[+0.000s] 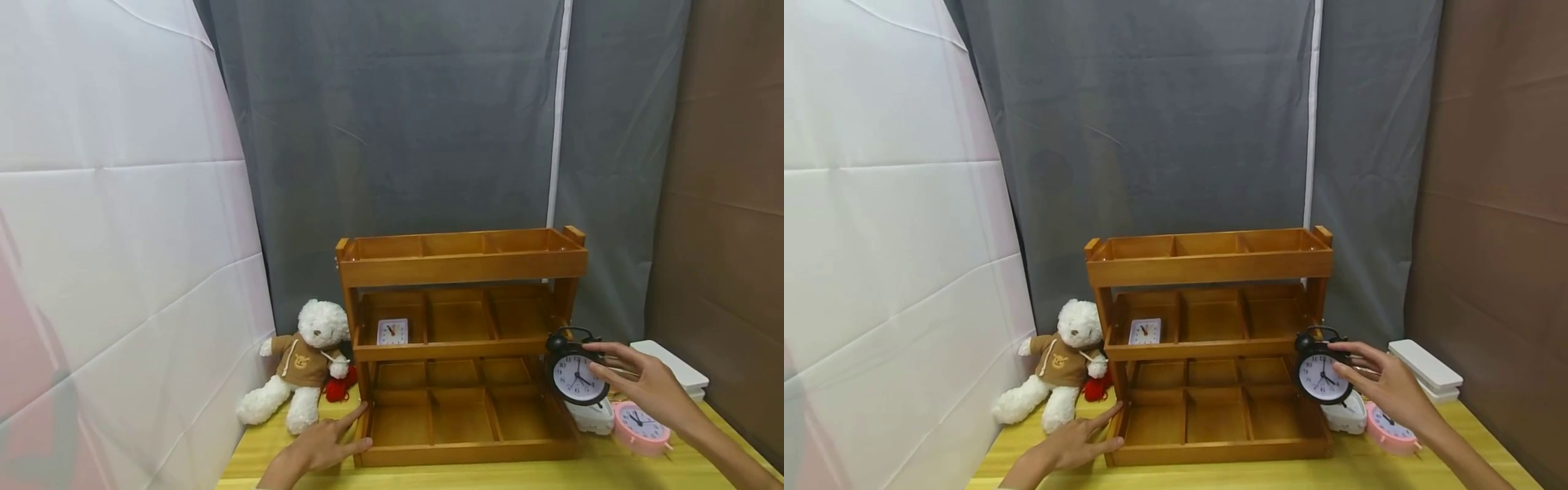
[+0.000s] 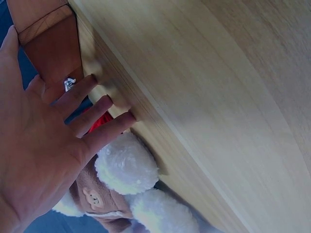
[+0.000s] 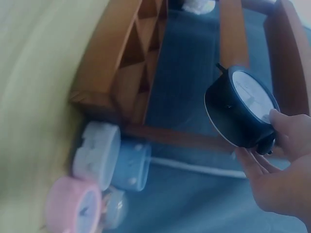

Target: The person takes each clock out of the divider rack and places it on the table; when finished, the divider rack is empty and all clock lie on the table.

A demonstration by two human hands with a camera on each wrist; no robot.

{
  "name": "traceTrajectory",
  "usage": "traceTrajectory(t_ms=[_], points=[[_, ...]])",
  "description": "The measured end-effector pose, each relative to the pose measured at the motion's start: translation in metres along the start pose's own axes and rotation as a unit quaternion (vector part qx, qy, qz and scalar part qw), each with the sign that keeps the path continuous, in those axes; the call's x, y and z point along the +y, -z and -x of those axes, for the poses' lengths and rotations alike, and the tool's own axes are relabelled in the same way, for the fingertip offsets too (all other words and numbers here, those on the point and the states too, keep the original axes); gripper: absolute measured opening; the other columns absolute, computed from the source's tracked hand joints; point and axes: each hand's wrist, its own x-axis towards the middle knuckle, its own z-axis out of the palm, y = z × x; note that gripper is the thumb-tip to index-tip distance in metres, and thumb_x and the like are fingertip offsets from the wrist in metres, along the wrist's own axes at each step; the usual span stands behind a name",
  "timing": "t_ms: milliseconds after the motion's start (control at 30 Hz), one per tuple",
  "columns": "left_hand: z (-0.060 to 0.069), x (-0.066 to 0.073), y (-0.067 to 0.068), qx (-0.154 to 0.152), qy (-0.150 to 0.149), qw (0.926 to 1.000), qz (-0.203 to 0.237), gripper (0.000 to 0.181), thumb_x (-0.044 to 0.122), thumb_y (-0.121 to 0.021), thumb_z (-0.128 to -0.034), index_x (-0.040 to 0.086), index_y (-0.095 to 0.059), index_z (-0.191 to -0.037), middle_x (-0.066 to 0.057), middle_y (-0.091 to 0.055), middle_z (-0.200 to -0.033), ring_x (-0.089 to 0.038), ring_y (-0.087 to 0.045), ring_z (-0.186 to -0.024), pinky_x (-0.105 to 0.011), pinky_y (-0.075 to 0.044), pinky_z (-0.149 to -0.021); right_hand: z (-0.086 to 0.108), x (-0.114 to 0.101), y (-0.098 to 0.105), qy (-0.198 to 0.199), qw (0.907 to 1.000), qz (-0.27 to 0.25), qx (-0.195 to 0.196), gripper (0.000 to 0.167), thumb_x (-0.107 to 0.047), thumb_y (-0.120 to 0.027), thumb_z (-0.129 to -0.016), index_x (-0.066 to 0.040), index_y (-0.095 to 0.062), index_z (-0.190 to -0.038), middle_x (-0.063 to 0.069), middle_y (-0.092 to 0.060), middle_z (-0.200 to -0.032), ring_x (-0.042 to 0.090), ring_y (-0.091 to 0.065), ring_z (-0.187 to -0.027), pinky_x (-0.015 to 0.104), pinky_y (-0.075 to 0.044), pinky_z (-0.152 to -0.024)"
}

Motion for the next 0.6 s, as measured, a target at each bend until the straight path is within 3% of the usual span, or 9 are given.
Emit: traceTrajectory(t_ms=[167,233,367,500,600], points=[[0.001,-0.001,0.001,0.001,-0.001,1.0,0.0,0.077,0.066,-0.052,-0.1008,0.024,-0.037,-0.163,-0.025,-0.071,-0.118,-0.041,-0.071,-0.098,-0.062,-0.054,-0.092,0.016,0.026,0.007,-0.003,0.9998,0.004,0.018,0.035,-0.019,-0.072,-0.101,-0.009,-0.068,-0.134,-0.025,-0.064,-0.124,-0.009,-0.064,-0.102,0.023,-0.059,-0.074],[0.001,-0.001,0.001,0.001,-0.002,1.0,0.0,0.077,0.066,-0.053,-0.1009,0.024,-0.037,-0.163,-0.026,-0.071,-0.12,-0.042,-0.071,-0.1,-0.062,-0.053,-0.093,0.023,0.037,0.008,0.003,0.9997,0.001,0.026,0.032,-0.015,-0.072,-0.1,-0.007,-0.07,-0.131,-0.035,-0.059,-0.12,-0.009,-0.063,-0.102,0.02,-0.058,-0.073],[0.001,-0.002,0.001,0.004,-0.005,1.0,0.0,0.076,0.064,-0.053,-0.1011,0.024,-0.037,-0.163,-0.026,-0.071,-0.121,-0.042,-0.071,-0.101,-0.062,-0.053,-0.093,0.036,0.059,0.009,0.013,0.9994,0.004,0.031,0.029,-0.008,-0.073,-0.098,-0.004,-0.071,-0.127,-0.037,-0.057,-0.119,-0.009,-0.063,-0.1,0.019,-0.058,-0.072],[0.001,-0.002,0.001,0.006,-0.007,1.0,-0.002,0.075,0.064,-0.054,-0.1011,0.024,-0.037,-0.163,-0.026,-0.071,-0.119,-0.042,-0.071,-0.1,-0.061,-0.054,-0.092,0.048,0.078,0.011,-0.017,0.9996,0.018,0.012,0.029,-0.01,-0.072,-0.099,-0.003,-0.071,-0.127,-0.035,-0.058,-0.116,-0.01,-0.062,-0.097,0.019,-0.057,-0.072],[0.0,-0.002,0.0,0.006,-0.008,1.0,-0.001,0.075,0.064,-0.053,-0.1013,0.024,-0.037,-0.163,-0.025,-0.072,-0.117,-0.041,-0.072,-0.098,-0.061,-0.054,-0.091,0.055,0.089,0.012,-0.06,0.9973,0.043,-0.007,0.033,-0.016,-0.072,-0.1,-0.001,-0.069,-0.129,-0.012,-0.068,-0.123,0.001,-0.068,-0.096,0.026,-0.059,-0.073]])
